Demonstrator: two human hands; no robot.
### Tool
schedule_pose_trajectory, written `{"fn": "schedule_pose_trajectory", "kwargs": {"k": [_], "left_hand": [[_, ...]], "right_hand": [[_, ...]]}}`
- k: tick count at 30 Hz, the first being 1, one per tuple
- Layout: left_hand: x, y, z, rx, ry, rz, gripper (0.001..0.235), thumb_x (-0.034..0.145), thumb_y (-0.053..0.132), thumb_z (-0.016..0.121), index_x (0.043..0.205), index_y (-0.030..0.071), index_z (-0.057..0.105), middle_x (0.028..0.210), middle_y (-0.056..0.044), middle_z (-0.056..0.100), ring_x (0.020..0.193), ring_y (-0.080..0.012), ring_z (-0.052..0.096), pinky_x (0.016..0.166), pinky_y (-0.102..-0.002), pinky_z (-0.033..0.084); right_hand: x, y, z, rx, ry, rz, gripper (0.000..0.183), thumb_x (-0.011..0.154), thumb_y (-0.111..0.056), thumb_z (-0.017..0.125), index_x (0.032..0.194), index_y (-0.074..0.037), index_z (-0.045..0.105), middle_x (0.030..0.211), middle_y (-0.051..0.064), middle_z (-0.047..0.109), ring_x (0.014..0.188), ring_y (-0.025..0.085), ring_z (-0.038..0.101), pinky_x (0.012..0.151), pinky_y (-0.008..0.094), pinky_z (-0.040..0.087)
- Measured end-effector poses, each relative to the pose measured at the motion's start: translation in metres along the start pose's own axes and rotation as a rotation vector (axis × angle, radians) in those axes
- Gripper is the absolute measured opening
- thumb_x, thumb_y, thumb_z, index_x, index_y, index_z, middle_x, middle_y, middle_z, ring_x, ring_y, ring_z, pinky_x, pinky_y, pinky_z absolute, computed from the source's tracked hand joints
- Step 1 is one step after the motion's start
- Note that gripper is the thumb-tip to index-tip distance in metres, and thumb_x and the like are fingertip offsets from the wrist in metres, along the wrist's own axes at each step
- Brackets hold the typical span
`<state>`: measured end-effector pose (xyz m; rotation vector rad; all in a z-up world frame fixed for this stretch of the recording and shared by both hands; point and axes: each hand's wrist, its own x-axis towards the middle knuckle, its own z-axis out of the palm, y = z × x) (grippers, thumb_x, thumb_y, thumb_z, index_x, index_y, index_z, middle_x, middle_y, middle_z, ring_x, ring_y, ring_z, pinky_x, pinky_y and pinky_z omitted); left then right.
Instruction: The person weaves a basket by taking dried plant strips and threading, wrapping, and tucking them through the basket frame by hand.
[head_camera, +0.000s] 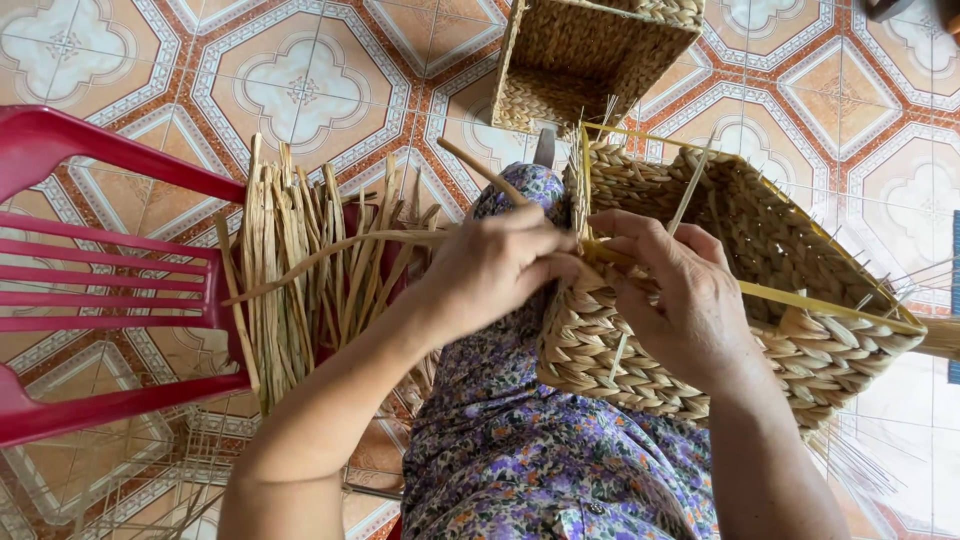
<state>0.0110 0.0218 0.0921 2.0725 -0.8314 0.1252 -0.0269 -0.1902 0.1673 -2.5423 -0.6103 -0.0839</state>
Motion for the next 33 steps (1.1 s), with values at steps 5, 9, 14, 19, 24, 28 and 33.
{"fn": "schedule_pose_trajectory", "kwargs": {"k": [5, 9, 14, 19, 24, 28, 33], "left_hand": [[0.027, -0.035, 0.004, -0.259, -0.232, -0.184, 0.022, 0.084, 0.027, 0.087, 0.091, 0.008, 0.079, 0.082, -0.003, 0.071, 0.074, -0.0129, 0.068, 0.065, -0.025, 0.051], [0.036, -0.053, 0.026, -0.612, -0.405, -0.314, 0.031, 0.084, 0.035, 0.083, 0.097, 0.008, 0.076, 0.093, -0.001, 0.074, 0.085, -0.0091, 0.066, 0.076, -0.026, 0.055], [0.052, -0.039, 0.021, -1.060, -0.400, -0.285, 0.052, 0.093, 0.046, 0.073, 0.126, 0.007, 0.071, 0.111, -0.003, 0.072, 0.102, -0.0104, 0.065, 0.089, -0.026, 0.053], [0.069, -0.110, 0.042, -0.772, 0.094, -0.446, 0.065, 0.096, 0.051, 0.064, 0.135, -0.001, 0.063, 0.128, -0.012, 0.071, 0.113, -0.0205, 0.067, 0.100, -0.034, 0.055], [0.067, -0.189, 0.064, -0.529, 0.205, -0.603, 0.074, 0.094, 0.049, 0.068, 0.146, 0.001, 0.045, 0.143, -0.017, 0.051, 0.134, -0.0262, 0.051, 0.112, -0.042, 0.041], [0.075, -0.173, 0.059, -0.819, 0.075, -0.592, 0.074, 0.100, 0.051, 0.062, 0.152, 0.002, 0.045, 0.157, -0.011, 0.049, 0.149, -0.0199, 0.038, 0.122, -0.037, 0.026], [0.042, -0.142, 0.066, -0.707, 0.321, -0.815, 0.060, 0.094, 0.033, 0.069, 0.145, 0.004, 0.055, 0.138, -0.013, 0.063, 0.129, -0.0225, 0.058, 0.108, -0.038, 0.044]], "right_hand": [[-0.001, -0.005, 0.011, -0.011, 0.073, 0.024, 0.043, 0.091, -0.014, 0.071, 0.132, -0.014, 0.059, 0.098, 0.000, 0.077, 0.088, 0.016, 0.072, 0.107, 0.046, 0.039], [0.001, -0.004, 0.012, -0.111, 0.203, 0.114, 0.039, 0.086, -0.025, 0.081, 0.118, -0.013, 0.064, 0.083, -0.002, 0.074, 0.081, 0.019, 0.070, 0.103, 0.045, 0.038], [-0.014, 0.040, -0.035, 0.074, 0.409, 0.063, 0.017, 0.088, -0.005, 0.078, 0.100, -0.009, 0.066, 0.080, -0.001, 0.073, 0.067, 0.012, 0.068, 0.076, 0.037, 0.049], [-0.085, 0.122, -0.089, 0.740, 0.864, 0.254, 0.024, 0.097, 0.018, 0.072, 0.098, -0.002, 0.059, 0.094, 0.007, 0.066, 0.075, 0.011, 0.060, 0.070, 0.022, 0.051], [-0.137, 0.204, -0.088, 0.918, 0.955, 0.058, 0.025, 0.096, 0.015, 0.070, 0.096, -0.004, 0.055, 0.081, 0.006, 0.060, 0.071, 0.015, 0.056, 0.089, 0.028, 0.049], [-0.114, 0.210, -0.078, 0.931, 0.905, 0.017, 0.019, 0.090, -0.002, 0.073, 0.095, -0.007, 0.056, 0.078, 0.006, 0.061, 0.074, 0.018, 0.059, 0.121, 0.040, 0.041], [-0.103, 0.243, -0.072, 0.867, 0.794, 0.077, 0.007, 0.095, -0.005, 0.069, 0.099, -0.007, 0.063, 0.075, 0.004, 0.063, 0.078, 0.013, 0.061, 0.115, 0.037, 0.041]]}}
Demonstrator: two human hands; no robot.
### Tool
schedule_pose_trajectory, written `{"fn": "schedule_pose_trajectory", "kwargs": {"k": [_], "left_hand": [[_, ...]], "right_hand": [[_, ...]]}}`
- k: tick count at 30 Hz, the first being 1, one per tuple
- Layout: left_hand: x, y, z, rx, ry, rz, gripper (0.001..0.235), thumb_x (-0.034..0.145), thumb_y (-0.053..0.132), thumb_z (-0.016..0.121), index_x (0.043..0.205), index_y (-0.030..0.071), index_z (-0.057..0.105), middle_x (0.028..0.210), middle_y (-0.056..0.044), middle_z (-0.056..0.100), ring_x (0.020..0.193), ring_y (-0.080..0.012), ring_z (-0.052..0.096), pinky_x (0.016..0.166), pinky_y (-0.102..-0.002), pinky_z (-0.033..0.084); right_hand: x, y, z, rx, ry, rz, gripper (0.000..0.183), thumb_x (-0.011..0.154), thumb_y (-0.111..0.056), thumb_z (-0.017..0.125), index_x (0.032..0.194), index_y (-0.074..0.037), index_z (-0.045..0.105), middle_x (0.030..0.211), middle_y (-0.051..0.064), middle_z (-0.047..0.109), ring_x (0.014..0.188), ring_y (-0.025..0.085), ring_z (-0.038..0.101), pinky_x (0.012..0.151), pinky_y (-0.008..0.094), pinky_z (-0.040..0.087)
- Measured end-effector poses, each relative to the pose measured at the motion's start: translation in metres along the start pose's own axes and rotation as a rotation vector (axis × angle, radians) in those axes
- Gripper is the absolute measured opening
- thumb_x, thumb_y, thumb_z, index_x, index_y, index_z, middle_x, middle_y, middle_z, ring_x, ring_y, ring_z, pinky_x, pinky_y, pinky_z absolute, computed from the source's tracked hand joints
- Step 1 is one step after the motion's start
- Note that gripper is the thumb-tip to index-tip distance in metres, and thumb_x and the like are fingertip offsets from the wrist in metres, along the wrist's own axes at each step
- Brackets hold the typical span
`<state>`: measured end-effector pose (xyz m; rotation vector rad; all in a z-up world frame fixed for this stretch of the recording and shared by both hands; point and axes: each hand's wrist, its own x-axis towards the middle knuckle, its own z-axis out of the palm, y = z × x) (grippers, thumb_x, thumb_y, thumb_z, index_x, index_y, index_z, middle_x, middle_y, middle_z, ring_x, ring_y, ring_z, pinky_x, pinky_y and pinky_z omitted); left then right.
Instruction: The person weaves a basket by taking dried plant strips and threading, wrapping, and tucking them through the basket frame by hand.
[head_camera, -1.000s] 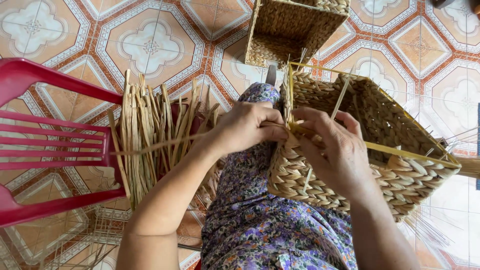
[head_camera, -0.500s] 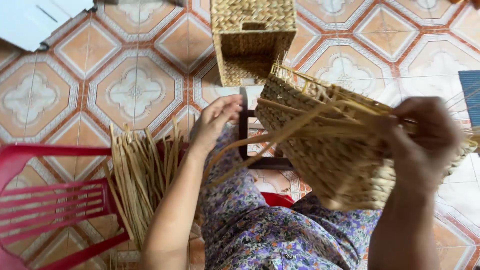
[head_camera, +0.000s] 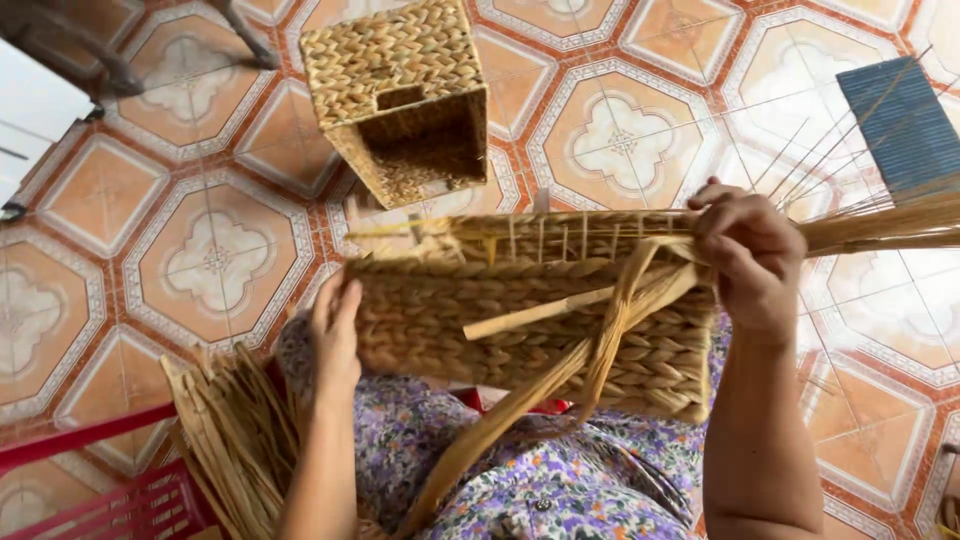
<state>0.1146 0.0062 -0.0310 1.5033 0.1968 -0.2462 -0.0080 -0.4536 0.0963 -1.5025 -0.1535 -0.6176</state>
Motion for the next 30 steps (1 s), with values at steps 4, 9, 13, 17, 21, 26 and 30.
{"fn": "schedule_pose_trajectory", "kwargs": {"k": [4, 9, 13, 17, 21, 26, 30], "left_hand": [[-0.040, -0.011, -0.015, -0.115, 0.175, 0.162, 0.042, 0.101, 0.015, 0.065, 0.139, 0.003, 0.054, 0.131, -0.008, 0.063, 0.114, -0.0179, 0.060, 0.100, -0.032, 0.048], [-0.073, 0.000, 0.009, 0.075, 0.293, 0.242, 0.040, 0.103, 0.015, 0.062, 0.141, 0.004, 0.050, 0.121, -0.006, 0.064, 0.107, -0.0161, 0.060, 0.093, -0.032, 0.051], [-0.077, -0.004, 0.013, 0.142, 0.285, 0.197, 0.040, 0.104, 0.017, 0.060, 0.140, 0.007, 0.048, 0.112, -0.005, 0.064, 0.093, -0.0167, 0.059, 0.078, -0.032, 0.053], [-0.055, 0.020, 0.018, 0.318, 0.300, 0.364, 0.038, 0.105, 0.015, 0.063, 0.139, 0.004, 0.048, 0.119, -0.006, 0.065, 0.102, -0.0167, 0.062, 0.087, -0.031, 0.052], [-0.048, 0.057, 0.055, 0.822, 0.286, 0.753, 0.033, 0.098, 0.008, 0.070, 0.130, 0.006, 0.059, 0.118, -0.013, 0.066, 0.100, -0.0264, 0.063, 0.085, -0.039, 0.057], [-0.041, 0.082, 0.163, 0.557, -0.447, 1.103, 0.037, 0.100, -0.003, 0.065, 0.135, 0.008, 0.058, 0.118, -0.012, 0.066, 0.094, -0.0202, 0.070, 0.077, -0.022, 0.065], [-0.029, 0.073, 0.239, 0.761, -0.628, 1.251, 0.051, 0.096, -0.010, 0.064, 0.135, 0.023, 0.063, 0.105, -0.008, 0.060, 0.076, -0.0166, 0.064, 0.060, -0.018, 0.059]], "right_hand": [[-0.013, 0.046, -0.004, 0.136, -0.183, 0.059, 0.010, 0.109, -0.004, 0.062, 0.102, -0.002, 0.069, 0.088, 0.003, 0.068, 0.075, 0.008, 0.059, 0.088, 0.028, 0.053], [-0.051, 0.087, -0.007, 0.130, 0.088, 0.385, 0.010, 0.105, 0.000, 0.057, 0.108, -0.003, 0.067, 0.117, 0.004, 0.069, 0.082, 0.009, 0.058, 0.071, 0.026, 0.047], [-0.063, 0.089, -0.007, 0.015, 0.123, 0.329, 0.013, 0.108, 0.002, 0.057, 0.113, -0.006, 0.066, 0.118, 0.000, 0.066, 0.116, 0.011, 0.060, 0.105, 0.027, 0.047], [-0.034, 0.099, 0.003, -0.218, 0.059, 0.224, 0.014, 0.108, 0.002, 0.056, 0.112, -0.007, 0.065, 0.119, 0.001, 0.069, 0.135, 0.016, 0.058, 0.116, 0.032, 0.043], [-0.020, 0.073, 0.014, -0.500, -0.048, 0.145, 0.017, 0.108, 0.002, 0.056, 0.118, -0.006, 0.066, 0.122, 0.005, 0.069, 0.130, 0.022, 0.062, 0.123, 0.038, 0.041], [-0.022, 0.028, 0.023, -1.081, -0.110, -0.100, 0.023, 0.095, -0.001, 0.068, 0.116, -0.007, 0.073, 0.132, 0.015, 0.068, 0.128, 0.037, 0.060, 0.107, 0.044, 0.047], [-0.036, 0.038, 0.008, -0.753, 0.090, 0.105, 0.032, 0.101, 0.006, 0.064, 0.128, -0.009, 0.070, 0.130, 0.012, 0.064, 0.112, 0.022, 0.068, 0.091, 0.031, 0.059]]}}
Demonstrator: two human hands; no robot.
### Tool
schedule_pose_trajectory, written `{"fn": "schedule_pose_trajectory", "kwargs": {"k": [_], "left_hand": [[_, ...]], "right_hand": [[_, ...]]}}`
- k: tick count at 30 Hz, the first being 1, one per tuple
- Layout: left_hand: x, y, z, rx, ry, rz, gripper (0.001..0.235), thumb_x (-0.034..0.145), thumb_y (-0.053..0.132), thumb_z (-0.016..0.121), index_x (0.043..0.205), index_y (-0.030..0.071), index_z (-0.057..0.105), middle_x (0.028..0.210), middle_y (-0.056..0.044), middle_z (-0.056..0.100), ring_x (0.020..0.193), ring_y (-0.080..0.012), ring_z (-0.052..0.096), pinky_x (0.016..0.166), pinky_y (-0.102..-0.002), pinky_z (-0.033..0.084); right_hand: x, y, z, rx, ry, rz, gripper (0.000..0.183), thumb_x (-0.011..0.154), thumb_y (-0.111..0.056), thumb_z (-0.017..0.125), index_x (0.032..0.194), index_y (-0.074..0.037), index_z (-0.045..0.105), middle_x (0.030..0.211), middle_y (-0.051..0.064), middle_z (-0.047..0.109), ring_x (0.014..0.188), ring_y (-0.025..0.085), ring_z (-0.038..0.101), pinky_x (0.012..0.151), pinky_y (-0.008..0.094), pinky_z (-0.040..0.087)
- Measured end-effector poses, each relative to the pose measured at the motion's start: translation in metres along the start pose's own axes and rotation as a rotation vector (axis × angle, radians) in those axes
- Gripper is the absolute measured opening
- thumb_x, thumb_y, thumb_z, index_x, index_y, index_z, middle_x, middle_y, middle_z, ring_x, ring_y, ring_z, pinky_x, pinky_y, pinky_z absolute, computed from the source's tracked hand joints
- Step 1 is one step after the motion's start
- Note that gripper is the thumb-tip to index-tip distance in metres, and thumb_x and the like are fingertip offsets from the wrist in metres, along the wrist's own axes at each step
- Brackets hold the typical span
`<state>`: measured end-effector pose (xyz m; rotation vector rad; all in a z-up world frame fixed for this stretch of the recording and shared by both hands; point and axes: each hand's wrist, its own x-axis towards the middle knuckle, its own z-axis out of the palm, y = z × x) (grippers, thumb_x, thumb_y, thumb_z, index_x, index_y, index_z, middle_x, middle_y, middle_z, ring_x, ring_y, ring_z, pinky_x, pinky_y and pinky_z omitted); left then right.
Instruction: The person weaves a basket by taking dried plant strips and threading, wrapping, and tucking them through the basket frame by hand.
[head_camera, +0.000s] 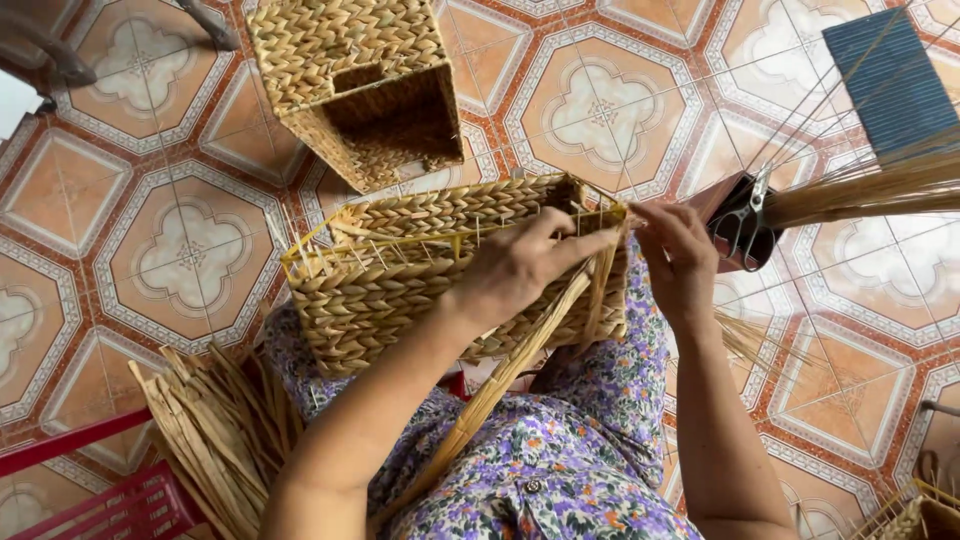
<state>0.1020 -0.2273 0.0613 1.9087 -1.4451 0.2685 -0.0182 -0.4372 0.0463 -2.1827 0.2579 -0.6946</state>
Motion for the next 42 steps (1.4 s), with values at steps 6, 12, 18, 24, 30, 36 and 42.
{"fn": "schedule_pose_trajectory", "kwargs": {"k": [6, 12, 18, 24, 30, 36, 42], "left_hand": [[0.017, 0.001, 0.014, -0.020, -0.077, 0.071, 0.023, 0.097, 0.012, 0.066, 0.117, 0.024, 0.066, 0.098, -0.004, 0.050, 0.082, -0.0165, 0.062, 0.068, -0.028, 0.062], [-0.004, -0.020, 0.032, -0.499, -0.044, -0.162, 0.008, 0.104, 0.015, 0.059, 0.109, 0.015, 0.065, 0.095, -0.002, 0.059, 0.081, -0.0109, 0.060, 0.067, -0.025, 0.059], [0.001, -0.011, 0.023, -0.692, 0.058, -0.500, 0.019, 0.106, 0.008, 0.051, 0.112, 0.008, 0.069, 0.088, -0.003, 0.070, 0.064, -0.0058, 0.059, 0.053, -0.020, 0.053], [0.019, -0.001, 0.041, -0.352, -0.130, -0.593, 0.029, 0.100, 0.015, 0.061, 0.128, 0.009, 0.066, 0.069, -0.004, 0.069, 0.046, -0.0099, 0.057, 0.038, -0.024, 0.047], [0.009, 0.001, 0.072, -0.304, 0.108, -0.436, 0.015, 0.098, 0.026, 0.071, 0.108, 0.015, 0.073, 0.078, 0.001, 0.074, 0.055, -0.0079, 0.065, 0.046, -0.025, 0.053], [-0.008, 0.019, 0.048, -0.141, 0.196, -0.116, 0.016, 0.105, 0.030, 0.067, 0.114, 0.017, 0.064, 0.083, 0.000, 0.071, 0.063, -0.0105, 0.065, 0.055, -0.027, 0.057], [-0.010, 0.042, -0.005, -0.100, 0.305, -0.238, 0.045, 0.107, 0.027, 0.056, 0.142, 0.004, 0.039, 0.093, -0.014, 0.067, 0.051, -0.0108, 0.059, 0.036, -0.021, 0.045]], "right_hand": [[0.013, -0.004, -0.006, 0.073, -0.176, -0.080, 0.035, 0.095, 0.004, 0.068, 0.127, -0.010, 0.071, 0.119, 0.009, 0.063, 0.108, 0.019, 0.067, 0.091, 0.028, 0.060], [0.031, -0.008, -0.009, 0.031, -0.347, -0.113, 0.028, 0.093, -0.002, 0.073, 0.120, -0.011, 0.074, 0.113, 0.007, 0.070, 0.100, 0.017, 0.071, 0.083, 0.028, 0.061], [0.034, -0.002, 0.000, -0.018, -0.422, 0.079, 0.018, 0.091, -0.007, 0.075, 0.108, -0.005, 0.070, 0.102, 0.006, 0.072, 0.091, 0.015, 0.073, 0.074, 0.029, 0.060], [0.023, 0.029, 0.012, 0.175, -0.338, 0.094, 0.016, 0.098, -0.006, 0.069, 0.111, -0.001, 0.062, 0.096, 0.005, 0.070, 0.089, 0.011, 0.070, 0.077, 0.027, 0.059], [0.025, 0.034, 0.010, 0.461, -0.326, 0.266, 0.009, 0.105, -0.006, 0.065, 0.114, -0.003, 0.064, 0.093, 0.001, 0.069, 0.083, 0.007, 0.066, 0.073, 0.024, 0.056], [0.034, 0.002, 0.014, 0.181, -0.282, 0.163, 0.010, 0.096, -0.003, 0.071, 0.106, -0.003, 0.070, 0.092, 0.002, 0.075, 0.085, 0.007, 0.070, 0.074, 0.023, 0.059], [0.035, -0.016, 0.013, 0.004, -0.339, 0.158, 0.010, 0.091, -0.006, 0.077, 0.100, -0.005, 0.074, 0.085, 0.004, 0.076, 0.075, 0.010, 0.073, 0.064, 0.025, 0.060]]}}
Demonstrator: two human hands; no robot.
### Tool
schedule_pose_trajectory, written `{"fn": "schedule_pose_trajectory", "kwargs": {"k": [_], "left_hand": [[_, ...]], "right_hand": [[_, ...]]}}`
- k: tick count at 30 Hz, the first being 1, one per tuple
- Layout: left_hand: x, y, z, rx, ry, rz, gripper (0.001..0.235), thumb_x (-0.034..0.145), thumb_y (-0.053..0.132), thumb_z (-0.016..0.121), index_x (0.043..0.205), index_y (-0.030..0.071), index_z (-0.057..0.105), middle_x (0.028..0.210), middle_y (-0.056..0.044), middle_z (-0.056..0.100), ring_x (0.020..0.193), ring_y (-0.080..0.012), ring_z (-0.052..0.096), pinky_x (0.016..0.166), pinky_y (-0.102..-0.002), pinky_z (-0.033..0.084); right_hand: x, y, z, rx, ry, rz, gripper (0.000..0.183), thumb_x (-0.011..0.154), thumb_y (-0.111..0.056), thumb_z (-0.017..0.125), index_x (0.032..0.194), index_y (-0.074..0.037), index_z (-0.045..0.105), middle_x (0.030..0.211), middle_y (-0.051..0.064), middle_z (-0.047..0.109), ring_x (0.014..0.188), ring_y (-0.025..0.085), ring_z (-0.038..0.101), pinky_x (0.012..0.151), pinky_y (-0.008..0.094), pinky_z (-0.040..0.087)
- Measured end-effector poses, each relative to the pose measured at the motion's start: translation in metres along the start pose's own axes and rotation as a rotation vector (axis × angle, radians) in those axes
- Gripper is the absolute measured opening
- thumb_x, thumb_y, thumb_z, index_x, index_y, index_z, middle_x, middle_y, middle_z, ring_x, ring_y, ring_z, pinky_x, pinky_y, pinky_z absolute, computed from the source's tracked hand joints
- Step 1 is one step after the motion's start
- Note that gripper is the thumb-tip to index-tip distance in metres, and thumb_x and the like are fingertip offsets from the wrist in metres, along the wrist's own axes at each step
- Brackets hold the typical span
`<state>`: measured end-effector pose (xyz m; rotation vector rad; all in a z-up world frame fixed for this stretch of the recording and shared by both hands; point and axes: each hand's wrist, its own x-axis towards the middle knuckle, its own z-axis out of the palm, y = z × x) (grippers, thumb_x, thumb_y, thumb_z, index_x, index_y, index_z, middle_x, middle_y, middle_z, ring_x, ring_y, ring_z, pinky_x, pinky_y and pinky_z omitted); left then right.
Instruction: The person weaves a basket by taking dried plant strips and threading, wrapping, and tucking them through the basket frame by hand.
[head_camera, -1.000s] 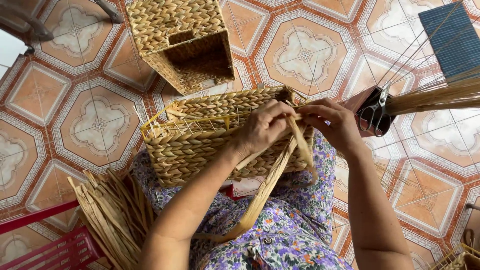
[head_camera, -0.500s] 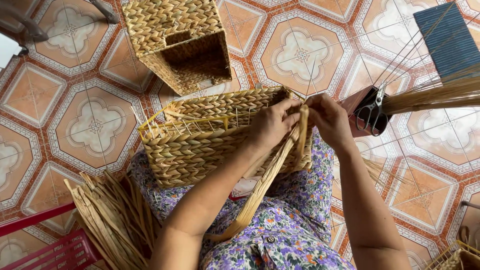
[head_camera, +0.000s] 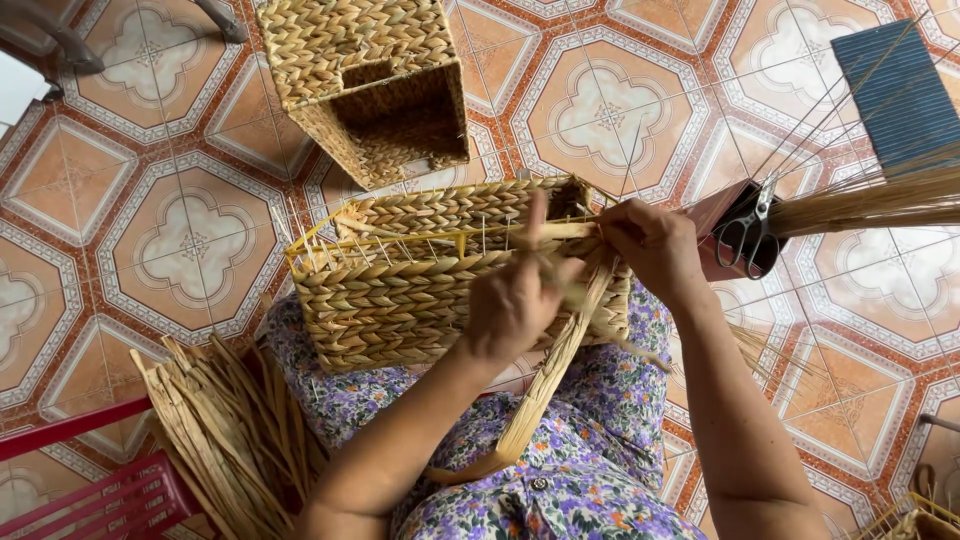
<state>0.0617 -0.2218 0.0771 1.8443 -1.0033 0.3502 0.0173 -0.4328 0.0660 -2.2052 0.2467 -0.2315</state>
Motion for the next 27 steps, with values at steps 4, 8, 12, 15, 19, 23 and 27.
{"fn": "schedule_pose_trajectory", "kwargs": {"k": [4, 8, 12, 15, 19, 23, 27], "left_hand": [[-0.038, -0.040, -0.015, 0.148, -0.045, -0.273, 0.025, 0.108, 0.014, 0.059, 0.129, 0.005, 0.050, 0.067, -0.005, 0.065, 0.039, -0.0118, 0.055, 0.027, -0.023, 0.039], [-0.053, -0.037, -0.047, 0.016, -0.087, -0.449, 0.006, 0.111, 0.013, 0.057, 0.115, 0.008, 0.057, 0.072, -0.004, 0.069, 0.051, -0.0090, 0.066, 0.032, -0.019, 0.047], [-0.044, -0.029, -0.064, -0.383, -0.287, -0.929, 0.024, 0.104, 0.017, 0.054, 0.121, 0.002, 0.061, 0.074, -0.009, 0.071, 0.045, -0.0125, 0.064, 0.029, -0.023, 0.046], [-0.022, 0.000, -0.058, -0.501, -0.078, -0.640, 0.042, 0.105, 0.030, 0.052, 0.135, 0.001, 0.055, 0.085, -0.010, 0.071, 0.053, -0.0115, 0.066, 0.037, -0.023, 0.054], [0.026, 0.049, -0.037, -0.225, -0.081, -0.072, 0.075, 0.103, 0.055, 0.058, 0.143, -0.007, 0.042, 0.109, -0.020, 0.058, 0.088, -0.0255, 0.066, 0.072, -0.034, 0.061], [-0.013, -0.014, 0.038, 0.097, -0.434, -0.090, 0.049, 0.101, 0.029, 0.061, 0.136, -0.005, 0.053, 0.112, -0.018, 0.061, 0.086, -0.0214, 0.068, 0.071, -0.032, 0.062], [0.023, -0.029, 0.023, 0.163, -0.788, -0.286, 0.029, 0.100, 0.018, 0.061, 0.123, 0.001, 0.066, 0.101, -0.013, 0.068, 0.074, -0.0170, 0.069, 0.065, -0.029, 0.062]], "right_hand": [[-0.003, 0.004, -0.003, -0.050, -0.068, -0.083, 0.010, 0.097, -0.005, 0.070, 0.107, -0.006, 0.072, 0.089, 0.004, 0.076, 0.077, 0.009, 0.075, 0.065, 0.026, 0.062], [-0.006, 0.012, -0.005, -0.115, -0.089, -0.188, 0.023, 0.094, 0.000, 0.067, 0.116, -0.004, 0.072, 0.097, 0.007, 0.076, 0.083, 0.014, 0.073, 0.070, 0.029, 0.061], [-0.008, 0.024, 0.006, 0.148, 0.008, -0.107, 0.008, 0.100, -0.003, 0.068, 0.108, -0.004, 0.067, 0.100, 0.006, 0.077, 0.091, 0.013, 0.075, 0.079, 0.028, 0.062], [-0.006, 0.016, 0.008, 0.111, 0.057, -0.040, 0.009, 0.099, -0.004, 0.069, 0.108, -0.003, 0.066, 0.098, 0.006, 0.078, 0.091, 0.013, 0.075, 0.079, 0.027, 0.061], [0.003, 0.010, -0.007, 0.094, -0.006, 0.040, 0.012, 0.098, -0.006, 0.073, 0.108, -0.003, 0.067, 0.095, 0.010, 0.076, 0.087, 0.016, 0.072, 0.076, 0.027, 0.060], [0.001, 0.005, -0.029, 0.094, -0.149, 0.072, 0.026, 0.096, -0.012, 0.067, 0.121, -0.007, 0.065, 0.106, 0.005, 0.076, 0.092, 0.011, 0.074, 0.080, 0.026, 0.062], [-0.006, -0.014, -0.030, -0.147, -0.072, 0.034, 0.024, 0.097, -0.014, 0.068, 0.120, -0.010, 0.075, 0.103, 0.006, 0.079, 0.083, 0.017, 0.074, 0.074, 0.032, 0.062]]}}
